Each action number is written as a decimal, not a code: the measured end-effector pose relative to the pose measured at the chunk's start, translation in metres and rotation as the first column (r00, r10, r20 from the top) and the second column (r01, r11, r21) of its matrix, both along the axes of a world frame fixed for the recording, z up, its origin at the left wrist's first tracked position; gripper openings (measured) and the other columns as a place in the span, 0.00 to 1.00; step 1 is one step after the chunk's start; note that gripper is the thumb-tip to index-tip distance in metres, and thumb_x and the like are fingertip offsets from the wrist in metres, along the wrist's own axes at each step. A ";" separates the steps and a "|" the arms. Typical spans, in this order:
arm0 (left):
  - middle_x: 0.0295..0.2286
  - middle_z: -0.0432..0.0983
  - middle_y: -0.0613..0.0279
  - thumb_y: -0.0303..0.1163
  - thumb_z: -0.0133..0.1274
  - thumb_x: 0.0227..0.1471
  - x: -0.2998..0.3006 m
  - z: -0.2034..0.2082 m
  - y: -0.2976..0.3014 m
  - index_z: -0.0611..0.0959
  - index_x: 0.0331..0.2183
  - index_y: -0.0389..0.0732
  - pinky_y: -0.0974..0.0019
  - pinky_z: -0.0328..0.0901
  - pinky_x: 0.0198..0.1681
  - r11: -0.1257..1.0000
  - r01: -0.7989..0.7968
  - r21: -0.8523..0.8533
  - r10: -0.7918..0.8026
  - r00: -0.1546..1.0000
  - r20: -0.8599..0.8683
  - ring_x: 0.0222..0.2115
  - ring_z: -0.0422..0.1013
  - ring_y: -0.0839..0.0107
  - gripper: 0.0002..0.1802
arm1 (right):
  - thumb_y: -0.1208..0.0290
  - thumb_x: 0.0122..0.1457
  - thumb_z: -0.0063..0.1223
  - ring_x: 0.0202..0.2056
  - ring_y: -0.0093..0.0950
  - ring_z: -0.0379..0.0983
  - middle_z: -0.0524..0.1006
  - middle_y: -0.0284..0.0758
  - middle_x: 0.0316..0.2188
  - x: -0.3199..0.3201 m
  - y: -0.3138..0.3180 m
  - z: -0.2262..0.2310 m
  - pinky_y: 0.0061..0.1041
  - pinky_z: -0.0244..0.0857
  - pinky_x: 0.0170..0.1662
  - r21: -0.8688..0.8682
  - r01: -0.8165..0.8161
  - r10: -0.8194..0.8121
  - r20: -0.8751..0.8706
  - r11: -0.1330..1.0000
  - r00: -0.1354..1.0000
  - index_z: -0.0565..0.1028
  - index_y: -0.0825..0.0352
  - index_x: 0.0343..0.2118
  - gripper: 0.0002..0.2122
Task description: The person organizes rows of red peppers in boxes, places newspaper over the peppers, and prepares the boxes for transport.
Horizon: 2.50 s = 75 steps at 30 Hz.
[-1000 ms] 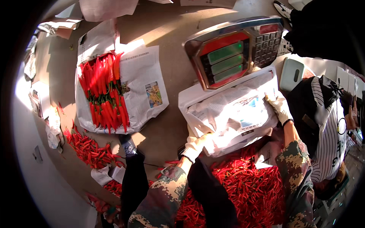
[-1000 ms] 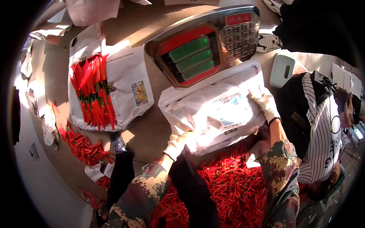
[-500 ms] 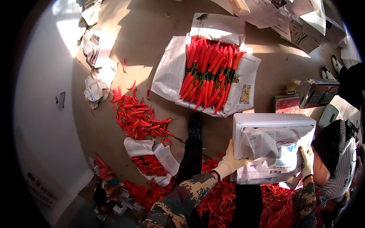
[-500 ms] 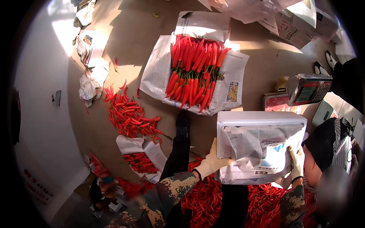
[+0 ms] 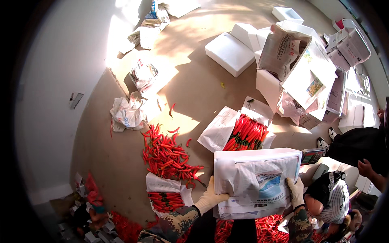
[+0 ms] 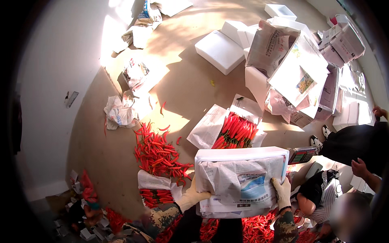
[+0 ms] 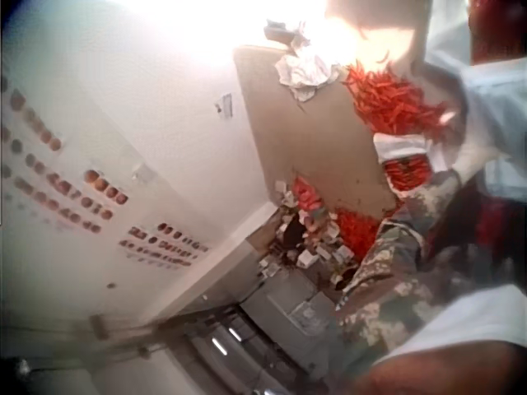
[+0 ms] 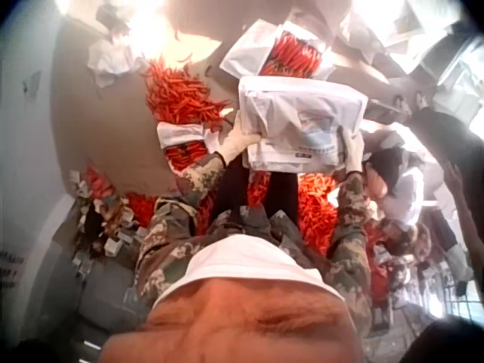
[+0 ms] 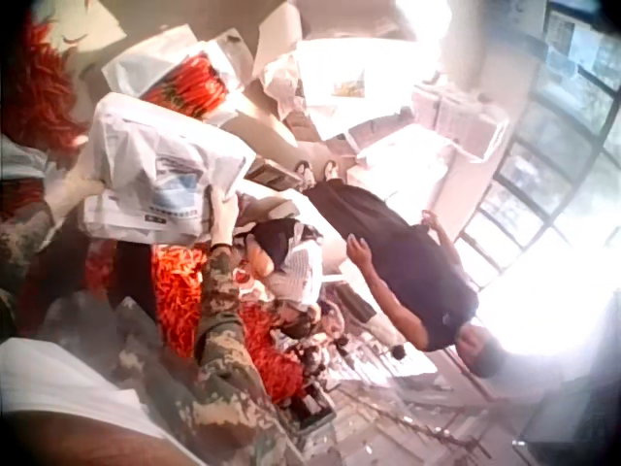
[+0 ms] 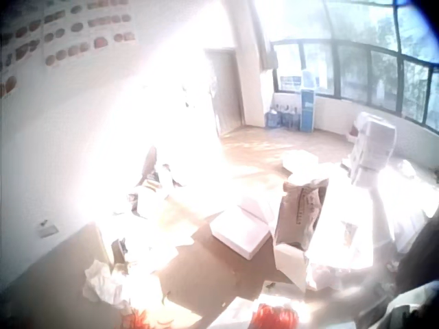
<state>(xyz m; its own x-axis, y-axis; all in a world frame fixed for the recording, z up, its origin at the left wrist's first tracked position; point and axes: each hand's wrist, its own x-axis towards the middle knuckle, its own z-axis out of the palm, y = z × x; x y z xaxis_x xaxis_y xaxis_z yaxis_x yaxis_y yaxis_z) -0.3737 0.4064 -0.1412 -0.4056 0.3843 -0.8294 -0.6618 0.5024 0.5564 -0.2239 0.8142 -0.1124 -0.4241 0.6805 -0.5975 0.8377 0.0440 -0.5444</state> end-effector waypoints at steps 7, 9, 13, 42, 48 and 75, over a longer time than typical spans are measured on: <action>0.67 0.67 0.33 0.58 0.75 0.39 -0.109 0.001 -0.047 0.39 0.79 0.43 0.52 0.63 0.70 0.992 0.024 -0.127 -0.037 0.994 -0.099 0.68 0.68 0.44 0.82 | 0.55 0.62 0.72 0.40 0.26 0.80 0.85 0.39 0.41 -0.143 -0.030 0.003 0.29 0.74 0.46 -0.017 -0.128 0.125 -0.120 0.992 0.985 0.80 0.77 0.51 0.27; 0.68 0.67 0.33 0.58 0.75 0.39 -0.126 -0.015 -0.068 0.40 0.79 0.44 0.52 0.62 0.71 0.995 -0.042 -0.089 0.033 0.994 -0.105 0.69 0.67 0.44 0.83 | 0.53 0.62 0.71 0.40 0.26 0.80 0.86 0.40 0.41 -0.186 -0.043 0.005 0.30 0.74 0.47 -0.039 -0.171 0.165 -0.132 0.985 0.977 0.80 0.77 0.50 0.27; 0.65 0.68 0.51 0.39 0.75 0.46 -0.204 -0.016 -0.102 0.49 0.78 0.42 0.55 0.62 0.69 0.973 -0.232 0.007 0.232 0.970 -0.075 0.65 0.65 0.60 0.69 | 0.49 0.60 0.73 0.34 0.27 0.81 0.86 0.40 0.35 -0.297 -0.075 0.000 0.31 0.76 0.39 0.000 -0.275 0.269 -0.206 0.962 0.941 0.80 0.79 0.47 0.30; 0.51 0.79 0.59 0.40 0.67 0.58 -0.598 -0.386 -0.173 0.80 0.57 0.43 0.56 0.77 0.51 -0.614 -0.789 -0.017 0.664 -0.528 0.529 0.48 0.79 0.60 0.28 | 0.30 0.51 0.70 0.38 0.40 0.88 0.87 0.49 0.39 -1.181 -0.703 -0.328 0.35 0.81 0.45 0.136 -0.801 0.812 0.119 -0.583 -0.571 0.84 0.71 0.52 0.42; 0.51 0.75 0.54 0.40 0.72 0.53 -0.657 -0.411 -0.124 0.73 0.61 0.41 0.52 0.82 0.43 -0.631 -0.776 0.011 0.682 -0.547 0.485 0.46 0.79 0.56 0.39 | 0.28 0.51 0.71 0.53 0.47 0.85 0.85 0.55 0.49 -1.207 -0.696 -0.388 0.42 0.78 0.57 0.117 -0.674 0.668 0.331 -0.730 -0.666 0.78 0.72 0.60 0.48; 0.40 0.78 0.68 0.32 0.62 0.66 -0.307 -0.273 -0.037 0.77 0.66 0.38 0.67 0.70 0.40 0.886 -0.316 -0.341 0.395 0.897 0.196 0.36 0.74 0.76 0.30 | 0.57 0.67 0.58 0.46 0.47 0.83 0.86 0.48 0.42 -0.272 -0.110 -0.135 0.46 0.76 0.51 -0.045 -0.465 0.461 0.244 0.884 0.853 0.81 0.67 0.53 0.20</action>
<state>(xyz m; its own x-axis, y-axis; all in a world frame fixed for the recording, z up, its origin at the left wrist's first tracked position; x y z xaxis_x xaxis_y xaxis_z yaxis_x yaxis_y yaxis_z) -0.6811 0.3693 -0.4147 -0.2298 -0.0223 -0.9730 -0.9240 0.3189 0.2109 -0.4962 0.7039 -0.2475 -0.5368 0.4511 -0.7130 0.8230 0.4659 -0.3249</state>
